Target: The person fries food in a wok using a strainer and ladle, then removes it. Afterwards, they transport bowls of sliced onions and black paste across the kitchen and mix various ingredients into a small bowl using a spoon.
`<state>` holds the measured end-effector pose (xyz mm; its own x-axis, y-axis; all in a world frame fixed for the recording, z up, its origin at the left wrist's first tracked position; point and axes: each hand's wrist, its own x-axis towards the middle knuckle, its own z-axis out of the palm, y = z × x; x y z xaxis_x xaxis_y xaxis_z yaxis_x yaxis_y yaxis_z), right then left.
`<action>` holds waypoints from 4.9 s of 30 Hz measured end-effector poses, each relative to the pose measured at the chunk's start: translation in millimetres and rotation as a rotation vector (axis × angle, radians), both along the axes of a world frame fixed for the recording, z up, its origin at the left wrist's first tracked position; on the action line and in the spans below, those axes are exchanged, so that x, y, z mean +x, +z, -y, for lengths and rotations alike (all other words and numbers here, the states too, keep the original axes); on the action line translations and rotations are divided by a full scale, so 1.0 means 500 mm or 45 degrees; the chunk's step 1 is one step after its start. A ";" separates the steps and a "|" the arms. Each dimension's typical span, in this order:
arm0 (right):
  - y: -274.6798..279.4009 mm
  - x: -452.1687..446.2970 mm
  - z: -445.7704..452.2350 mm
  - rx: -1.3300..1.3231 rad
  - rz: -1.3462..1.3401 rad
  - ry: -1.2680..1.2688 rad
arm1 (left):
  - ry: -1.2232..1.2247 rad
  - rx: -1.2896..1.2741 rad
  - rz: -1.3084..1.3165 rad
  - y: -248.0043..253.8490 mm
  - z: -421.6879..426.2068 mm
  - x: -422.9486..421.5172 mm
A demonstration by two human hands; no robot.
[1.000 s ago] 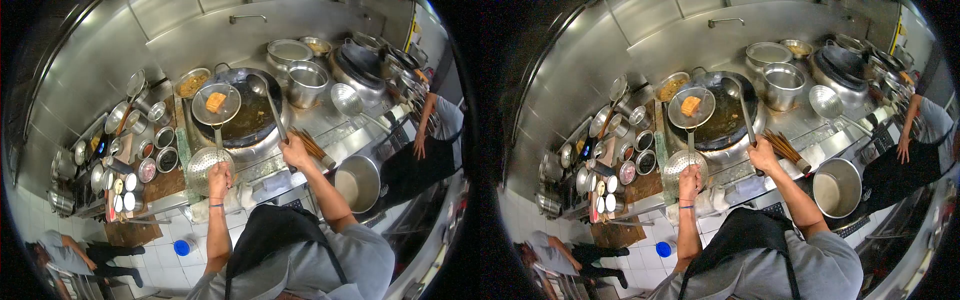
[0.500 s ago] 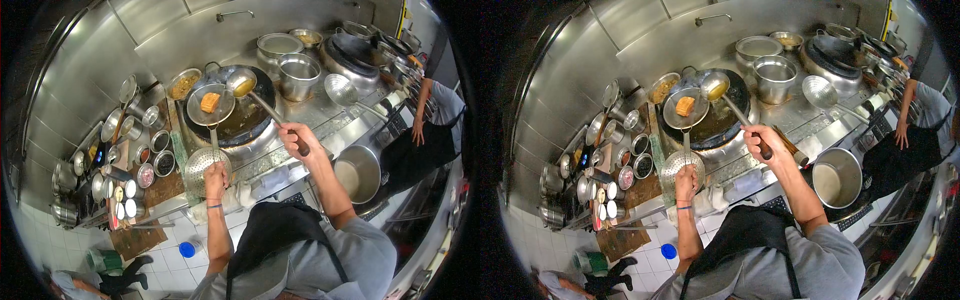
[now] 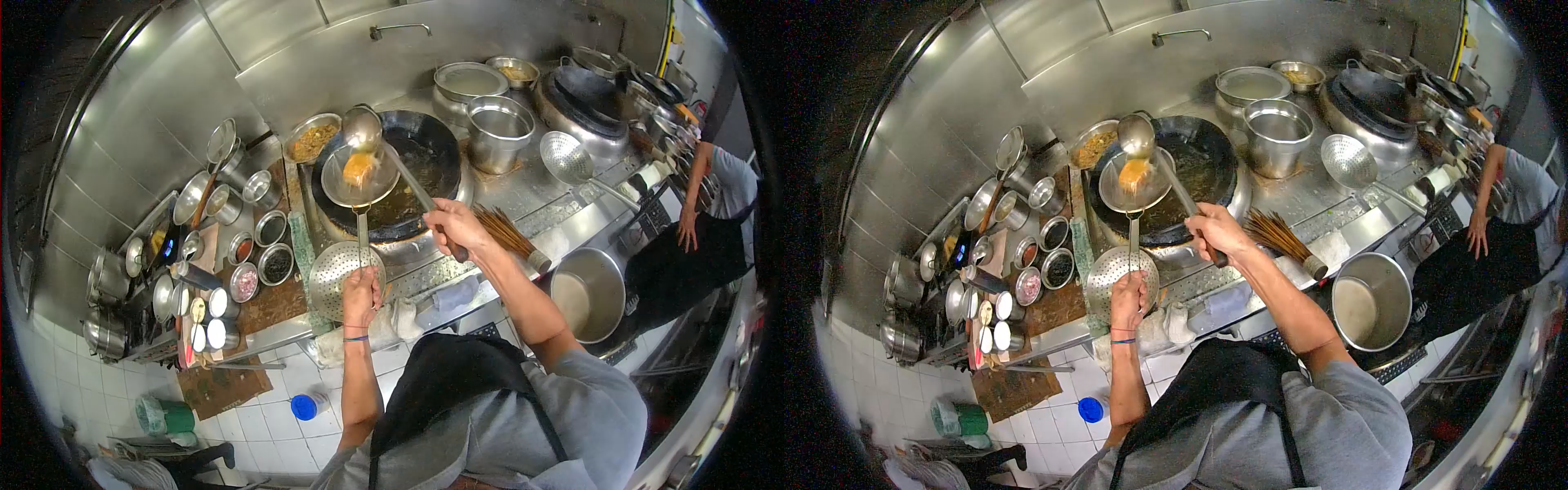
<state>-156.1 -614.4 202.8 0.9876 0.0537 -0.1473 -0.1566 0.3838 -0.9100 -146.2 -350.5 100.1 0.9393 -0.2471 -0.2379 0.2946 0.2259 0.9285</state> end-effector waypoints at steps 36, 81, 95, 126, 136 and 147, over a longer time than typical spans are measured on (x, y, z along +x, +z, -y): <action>0.014 -0.003 0.000 0.587 -0.128 0.082 | 0.052 -0.028 0.019 0.005 0.021 -0.013; -0.091 -0.173 0.077 -1.258 0.277 -0.604 | -0.014 -0.177 -0.075 0.100 -0.005 -0.097; -0.111 -0.133 0.020 -1.499 0.508 -0.546 | 0.000 -0.302 -0.054 0.096 0.018 -0.113; -0.076 -0.154 0.041 -1.442 0.165 -0.560 | 0.010 -0.067 -0.030 0.123 0.031 -0.138; -0.088 -0.148 0.037 -1.464 0.147 -0.506 | -0.053 -0.203 -0.052 0.116 0.018 -0.138; -0.133 -0.127 0.047 -1.064 0.148 -0.467 | -0.046 -0.139 -0.077 0.092 0.008 -0.134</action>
<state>-219.4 -638.0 136.0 0.9329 -0.3448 0.1041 -0.0448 -0.3980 -0.9163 -213.1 -354.3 146.1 0.9140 -0.3083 -0.2638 0.3592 0.3126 0.8793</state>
